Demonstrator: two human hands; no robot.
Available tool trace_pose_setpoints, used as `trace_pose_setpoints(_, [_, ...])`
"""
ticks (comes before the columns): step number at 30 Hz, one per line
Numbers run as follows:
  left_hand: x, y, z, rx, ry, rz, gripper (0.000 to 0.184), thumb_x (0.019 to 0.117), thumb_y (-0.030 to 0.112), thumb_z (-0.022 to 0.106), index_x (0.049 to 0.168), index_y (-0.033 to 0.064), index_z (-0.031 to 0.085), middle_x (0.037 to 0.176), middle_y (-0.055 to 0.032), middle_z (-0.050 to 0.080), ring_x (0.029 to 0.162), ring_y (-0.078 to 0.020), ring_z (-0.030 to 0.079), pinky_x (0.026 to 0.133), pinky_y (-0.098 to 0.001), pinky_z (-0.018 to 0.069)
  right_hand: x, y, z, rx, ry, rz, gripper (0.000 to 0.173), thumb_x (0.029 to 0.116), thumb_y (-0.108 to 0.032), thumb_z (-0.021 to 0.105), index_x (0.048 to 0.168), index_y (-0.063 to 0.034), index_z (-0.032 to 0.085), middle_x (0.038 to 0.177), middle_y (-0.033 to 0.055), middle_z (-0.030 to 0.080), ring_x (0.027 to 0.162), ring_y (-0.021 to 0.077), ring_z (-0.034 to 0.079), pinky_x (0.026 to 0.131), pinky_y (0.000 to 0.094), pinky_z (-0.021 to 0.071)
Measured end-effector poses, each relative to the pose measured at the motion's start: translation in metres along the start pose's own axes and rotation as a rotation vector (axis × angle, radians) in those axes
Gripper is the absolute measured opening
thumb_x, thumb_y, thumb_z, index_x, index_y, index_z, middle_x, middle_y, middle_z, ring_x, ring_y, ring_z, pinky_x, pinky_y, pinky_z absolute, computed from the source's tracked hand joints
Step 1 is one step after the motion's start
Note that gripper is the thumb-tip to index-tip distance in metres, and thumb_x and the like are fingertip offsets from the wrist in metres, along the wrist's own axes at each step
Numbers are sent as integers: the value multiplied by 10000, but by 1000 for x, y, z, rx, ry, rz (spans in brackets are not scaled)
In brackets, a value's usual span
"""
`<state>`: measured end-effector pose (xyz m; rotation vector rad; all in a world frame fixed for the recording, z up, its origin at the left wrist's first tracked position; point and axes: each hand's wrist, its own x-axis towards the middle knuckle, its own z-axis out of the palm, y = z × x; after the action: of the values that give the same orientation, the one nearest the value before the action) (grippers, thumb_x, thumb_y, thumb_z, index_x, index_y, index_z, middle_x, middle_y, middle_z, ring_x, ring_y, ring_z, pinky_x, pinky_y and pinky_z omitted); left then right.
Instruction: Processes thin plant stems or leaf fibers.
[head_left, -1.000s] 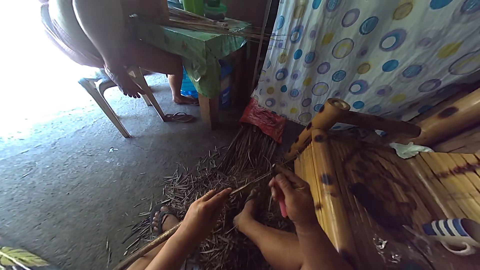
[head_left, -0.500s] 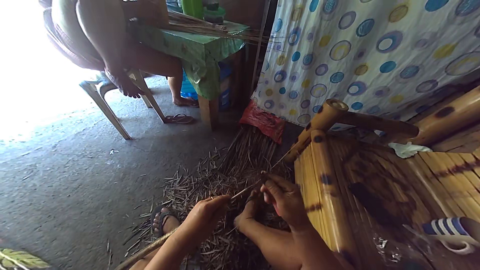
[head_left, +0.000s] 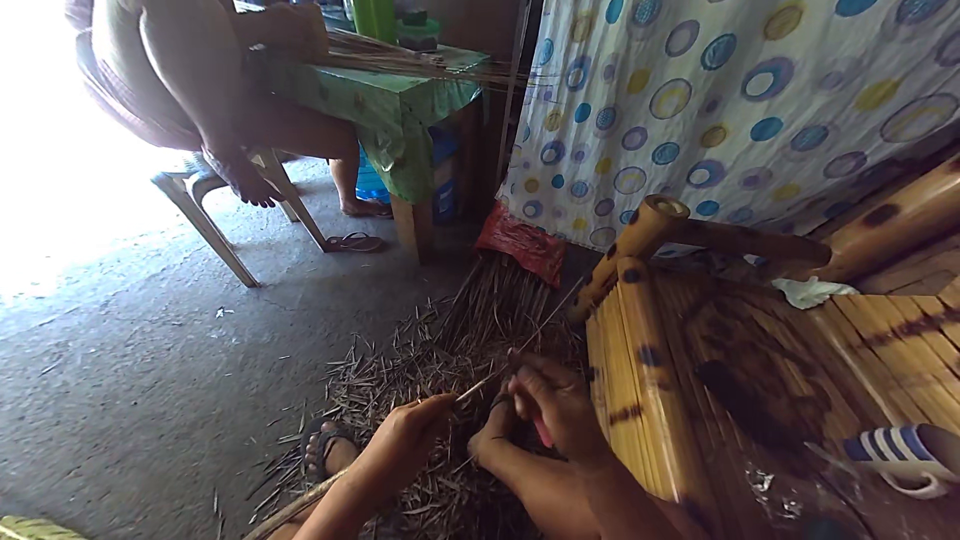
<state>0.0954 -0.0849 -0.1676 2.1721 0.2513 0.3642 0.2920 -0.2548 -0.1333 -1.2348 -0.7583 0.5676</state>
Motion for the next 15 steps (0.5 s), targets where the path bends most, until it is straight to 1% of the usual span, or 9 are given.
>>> trace_pose_setpoints(2, [-1,-4,0,-11,-27,-4,321,1096,212,436,1285,105,672,880,-22,707,718,-91,657,719,-299,586,11,-8,-19,10,63,-40,320,1058,-79,489,1309,53,637,800,79,689,553,116,594,514,279,552])
trace_pose_setpoints(5, [1,-4,2,-71,-53,-8,313,1097,203,430,1267,87,666,873,-24,699,711,-95,661,701,-296,593,23,-19,-36,116,147,-44,330,1072,-67,442,1328,68,600,795,92,677,534,119,590,493,270,547])
trace_pose_setpoints(6, [1,-4,3,-95,-59,-8,309,1098,199,427,1263,86,663,855,-18,691,697,-91,655,684,-290,591,23,-20,-36,125,135,-37,327,1070,-63,443,1323,71,601,796,98,681,533,120,590,492,271,545])
trace_pose_setpoints(8, [3,-4,5,-127,-73,-20,309,1099,194,418,1265,88,655,829,-9,682,686,-84,650,672,-285,588,15,-16,-27,72,37,8,329,1059,-75,468,1320,56,621,801,93,682,547,120,583,505,280,539])
trace_pose_setpoints(10, [4,-3,6,-133,-69,-29,309,1099,190,413,1265,85,652,812,-6,669,672,-81,635,658,-274,571,1,-11,-6,34,-49,118,316,1049,-84,513,1307,30,655,809,78,689,561,108,577,512,268,528])
trace_pose_setpoints(12, [3,-4,5,-125,-62,-51,317,1099,194,404,1274,89,647,822,-11,653,679,-85,620,662,-274,560,-10,-3,8,34,-105,191,297,1048,-88,533,1289,18,671,809,70,703,567,98,596,518,249,537])
trace_pose_setpoints(15, [3,-2,1,-120,-60,-57,323,1096,191,404,1284,89,646,833,-12,652,689,-80,616,676,-269,556,-7,-1,6,22,-121,192,290,1042,-88,547,1276,17,682,815,83,707,563,104,600,510,246,536])
